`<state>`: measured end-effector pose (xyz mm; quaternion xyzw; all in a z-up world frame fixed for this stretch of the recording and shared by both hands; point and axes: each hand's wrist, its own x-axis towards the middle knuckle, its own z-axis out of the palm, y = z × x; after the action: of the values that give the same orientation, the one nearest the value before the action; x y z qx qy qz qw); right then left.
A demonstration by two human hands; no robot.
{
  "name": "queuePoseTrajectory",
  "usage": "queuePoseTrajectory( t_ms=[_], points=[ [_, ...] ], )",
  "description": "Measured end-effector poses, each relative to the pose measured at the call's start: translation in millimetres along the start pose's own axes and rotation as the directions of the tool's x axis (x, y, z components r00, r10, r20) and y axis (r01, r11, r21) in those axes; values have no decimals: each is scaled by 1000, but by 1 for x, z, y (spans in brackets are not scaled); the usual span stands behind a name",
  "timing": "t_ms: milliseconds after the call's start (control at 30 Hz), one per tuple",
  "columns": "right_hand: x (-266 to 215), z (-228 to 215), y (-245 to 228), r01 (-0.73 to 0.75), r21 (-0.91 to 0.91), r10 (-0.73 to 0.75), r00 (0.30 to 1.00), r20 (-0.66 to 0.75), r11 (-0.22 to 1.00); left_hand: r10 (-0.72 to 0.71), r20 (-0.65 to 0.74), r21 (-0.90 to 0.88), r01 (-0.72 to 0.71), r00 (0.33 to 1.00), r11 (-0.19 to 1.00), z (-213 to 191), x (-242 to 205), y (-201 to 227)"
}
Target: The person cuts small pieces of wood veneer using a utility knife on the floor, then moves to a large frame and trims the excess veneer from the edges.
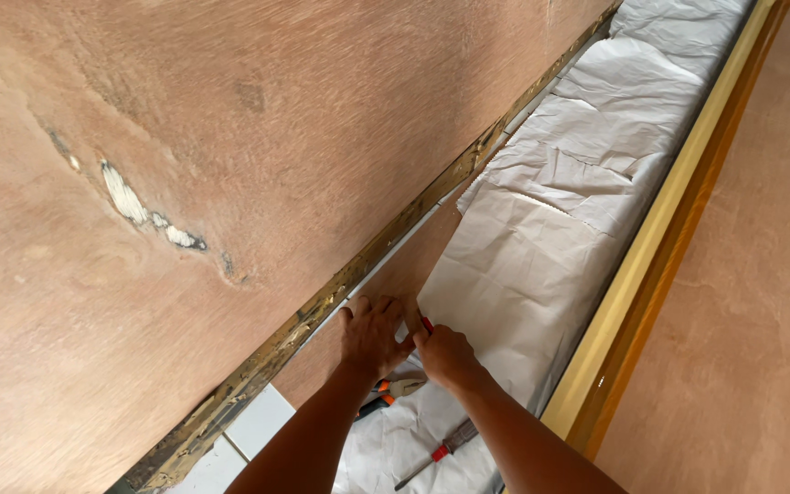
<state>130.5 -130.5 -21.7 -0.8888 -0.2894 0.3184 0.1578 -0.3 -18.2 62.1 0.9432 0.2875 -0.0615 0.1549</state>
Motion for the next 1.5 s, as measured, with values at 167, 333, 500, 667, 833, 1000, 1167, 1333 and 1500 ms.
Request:
queuePoseTrajectory(
  t_ms=[167, 333, 500, 667, 833, 1000, 1167, 1333, 1500],
  points=[
    [-6, 15, 15, -22, -2, 22, 1000, 3, 1000, 10, -2, -12, -10, 1000, 1000, -4, -3, 2],
    [-15, 29, 33, -36, 2, 36, 999, 1, 999, 3, -8, -25, -3, 1000, 1000, -3, -1, 1],
    [-32, 41, 40, -42, 13, 42, 999, -16, 999, -2, -21, -26, 1, 1000, 1000, -12, -8, 5],
    [-93, -7, -1, -195, 161, 194, 981, 24, 967, 45, -173, -22, -50, 984, 999, 36, 19, -13],
    [-125, -30, -6, -261, 265, 264, 964, 28, 928, 52, -86, -52, -57, 995, 997, 45, 39, -20],
    [-130, -68, 19, -116, 848, 242, 970, -15, 517, 112, -134, -532, -167, 985, 830, 47, 63, -21],
    [-139, -122, 33, -25, 782, 117, 991, -61, 623, 284, 120, -870, -37, 951, 492, 19, 56, 28],
    [-129, -130, 78, -54, 843, 6, 998, 60, 536, 386, 201, -973, 136, 901, 188, -8, 38, 73],
    [-130, -132, 100, -67, 938, -82, 992, 100, 341, 489, 243, -951, 305, 838, -52, 11, 53, 88]
  ],
)
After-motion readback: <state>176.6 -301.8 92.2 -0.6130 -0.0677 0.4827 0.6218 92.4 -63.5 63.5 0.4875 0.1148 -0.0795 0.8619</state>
